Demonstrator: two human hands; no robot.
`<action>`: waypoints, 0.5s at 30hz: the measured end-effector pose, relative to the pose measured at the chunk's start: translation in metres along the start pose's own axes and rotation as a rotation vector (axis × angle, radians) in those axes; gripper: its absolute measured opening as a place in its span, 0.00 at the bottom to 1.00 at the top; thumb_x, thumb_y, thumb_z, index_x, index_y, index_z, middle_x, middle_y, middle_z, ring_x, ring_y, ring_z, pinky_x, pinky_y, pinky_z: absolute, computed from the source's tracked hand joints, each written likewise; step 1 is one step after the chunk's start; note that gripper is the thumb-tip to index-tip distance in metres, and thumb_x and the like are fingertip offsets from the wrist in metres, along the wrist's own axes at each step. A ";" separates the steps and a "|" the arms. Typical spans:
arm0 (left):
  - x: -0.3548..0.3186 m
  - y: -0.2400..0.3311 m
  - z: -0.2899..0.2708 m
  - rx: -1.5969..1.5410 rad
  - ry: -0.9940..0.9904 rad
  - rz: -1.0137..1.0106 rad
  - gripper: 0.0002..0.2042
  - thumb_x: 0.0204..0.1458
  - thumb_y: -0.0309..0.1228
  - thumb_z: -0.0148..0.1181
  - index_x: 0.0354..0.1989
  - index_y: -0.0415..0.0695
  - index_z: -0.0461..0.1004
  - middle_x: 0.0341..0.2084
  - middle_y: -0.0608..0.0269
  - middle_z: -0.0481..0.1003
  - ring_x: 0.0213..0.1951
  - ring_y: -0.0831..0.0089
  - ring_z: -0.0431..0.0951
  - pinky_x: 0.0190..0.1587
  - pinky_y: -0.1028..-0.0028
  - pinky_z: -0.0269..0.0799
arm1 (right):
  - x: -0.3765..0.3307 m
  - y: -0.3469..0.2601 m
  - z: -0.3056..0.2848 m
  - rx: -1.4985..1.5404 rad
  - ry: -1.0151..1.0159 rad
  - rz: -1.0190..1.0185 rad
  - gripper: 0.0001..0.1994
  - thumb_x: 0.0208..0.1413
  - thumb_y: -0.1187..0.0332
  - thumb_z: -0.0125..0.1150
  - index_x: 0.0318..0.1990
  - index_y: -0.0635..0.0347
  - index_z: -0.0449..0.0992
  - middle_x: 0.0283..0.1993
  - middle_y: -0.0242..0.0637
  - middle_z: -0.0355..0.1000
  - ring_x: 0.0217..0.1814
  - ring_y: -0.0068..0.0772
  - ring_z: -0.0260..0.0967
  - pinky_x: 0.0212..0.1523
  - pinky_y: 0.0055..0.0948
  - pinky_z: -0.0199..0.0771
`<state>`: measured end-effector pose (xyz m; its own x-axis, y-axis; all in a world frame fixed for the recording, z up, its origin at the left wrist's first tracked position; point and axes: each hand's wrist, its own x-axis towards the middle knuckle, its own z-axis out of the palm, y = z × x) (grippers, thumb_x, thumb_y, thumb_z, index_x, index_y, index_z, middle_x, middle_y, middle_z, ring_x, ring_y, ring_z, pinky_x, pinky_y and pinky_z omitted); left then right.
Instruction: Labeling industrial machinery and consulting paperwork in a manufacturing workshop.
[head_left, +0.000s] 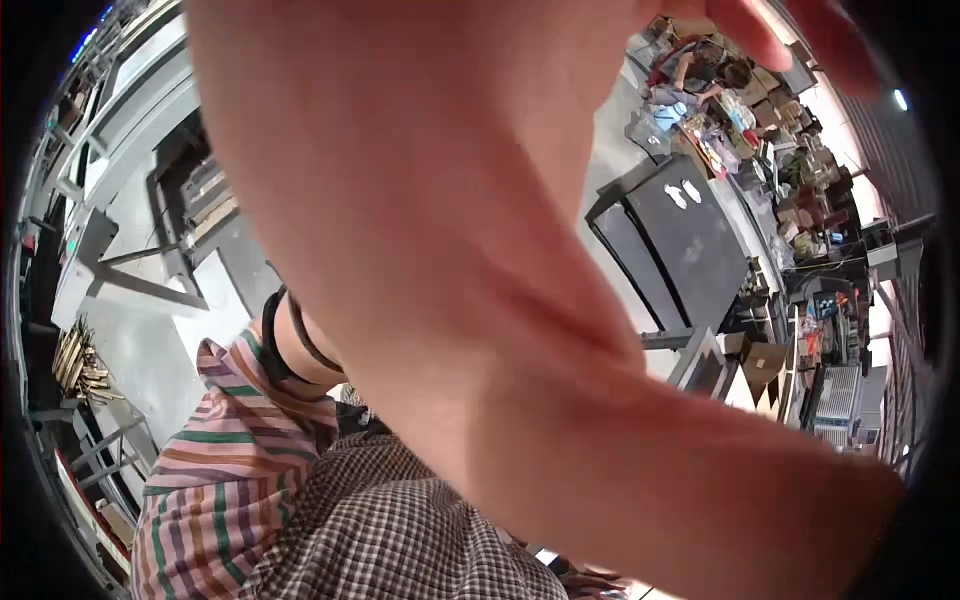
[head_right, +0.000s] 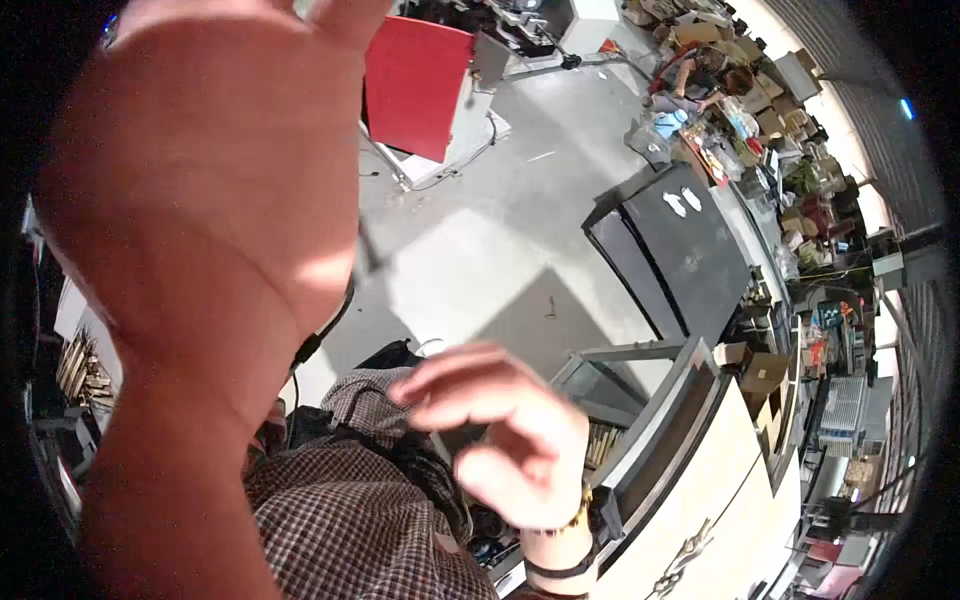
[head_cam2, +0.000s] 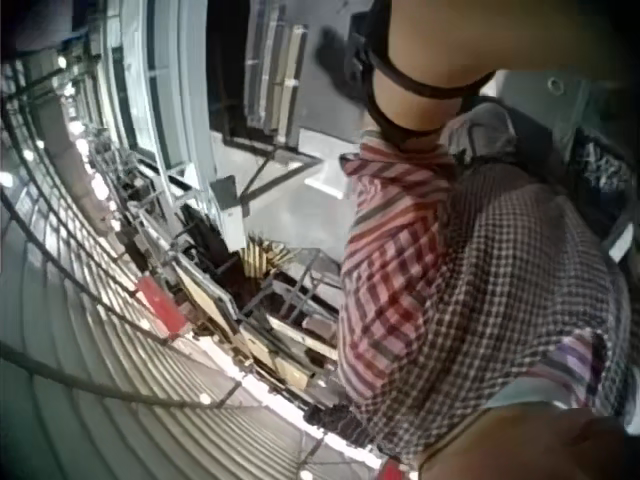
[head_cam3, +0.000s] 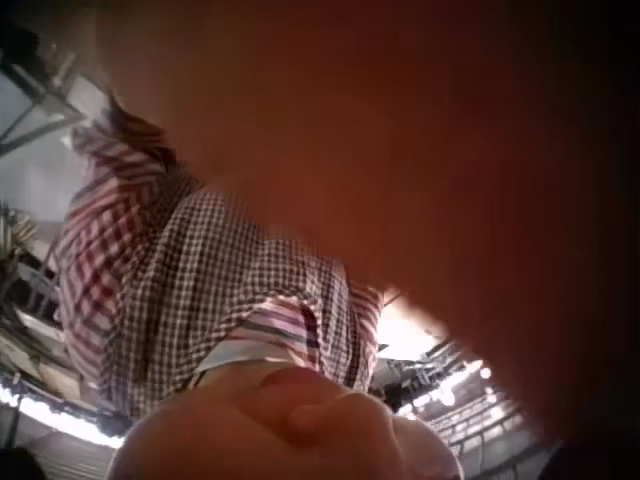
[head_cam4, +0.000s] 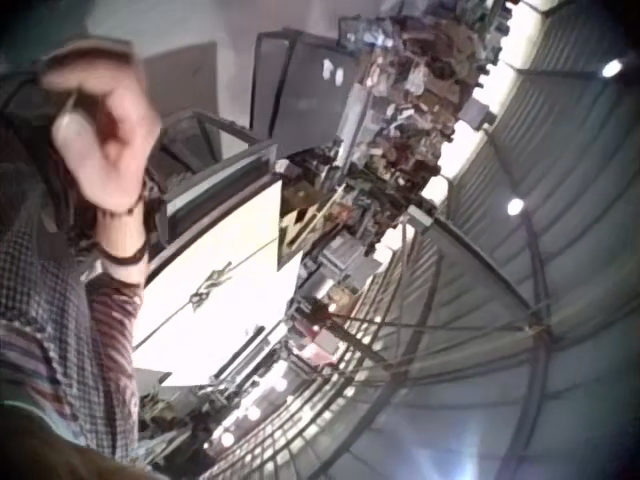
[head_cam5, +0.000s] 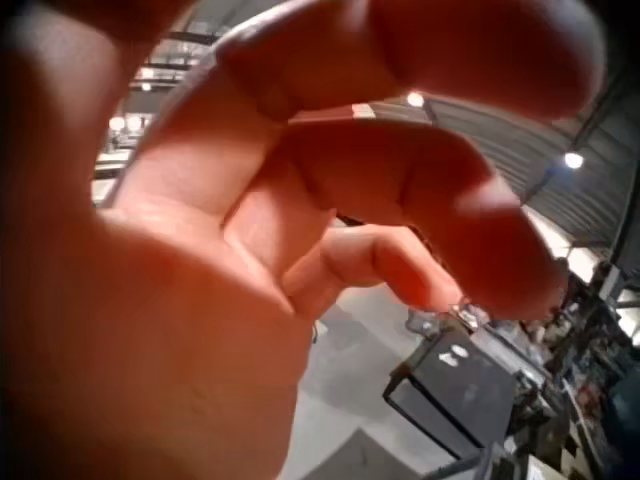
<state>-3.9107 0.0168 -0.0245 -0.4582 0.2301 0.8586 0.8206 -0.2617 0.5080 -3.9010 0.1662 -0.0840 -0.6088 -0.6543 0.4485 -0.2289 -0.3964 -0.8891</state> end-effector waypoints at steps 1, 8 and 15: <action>0.023 -0.042 -0.011 -0.017 0.005 0.011 0.25 0.40 0.35 0.71 0.43 0.36 0.68 0.31 0.63 0.72 0.33 0.78 0.72 0.34 0.78 0.67 | 0.020 -0.003 -0.023 0.125 -0.009 -0.035 0.17 0.57 0.61 0.55 0.40 0.71 0.75 0.44 0.51 0.72 0.50 0.42 0.69 0.50 0.39 0.70; 0.192 -0.317 -0.037 -0.073 -0.105 0.009 0.28 0.38 0.36 0.72 0.46 0.36 0.67 0.34 0.62 0.71 0.35 0.77 0.71 0.35 0.78 0.66 | 0.176 0.082 -0.255 0.427 -0.338 -0.051 0.17 0.59 0.63 0.54 0.47 0.70 0.72 0.47 0.50 0.71 0.49 0.39 0.69 0.51 0.37 0.69; 0.363 -0.564 0.001 0.087 -0.156 0.062 0.32 0.36 0.38 0.73 0.48 0.35 0.66 0.37 0.61 0.71 0.37 0.76 0.71 0.36 0.78 0.66 | 0.277 0.126 -0.509 0.565 -0.521 0.005 0.17 0.59 0.63 0.53 0.48 0.69 0.71 0.47 0.49 0.71 0.49 0.39 0.69 0.51 0.37 0.69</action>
<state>-4.5394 0.2492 0.0008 -0.3532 0.3600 0.8635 0.8750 -0.1996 0.4411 -4.4852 0.2622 -0.1184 -0.1400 -0.8204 0.5544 0.2808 -0.5698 -0.7723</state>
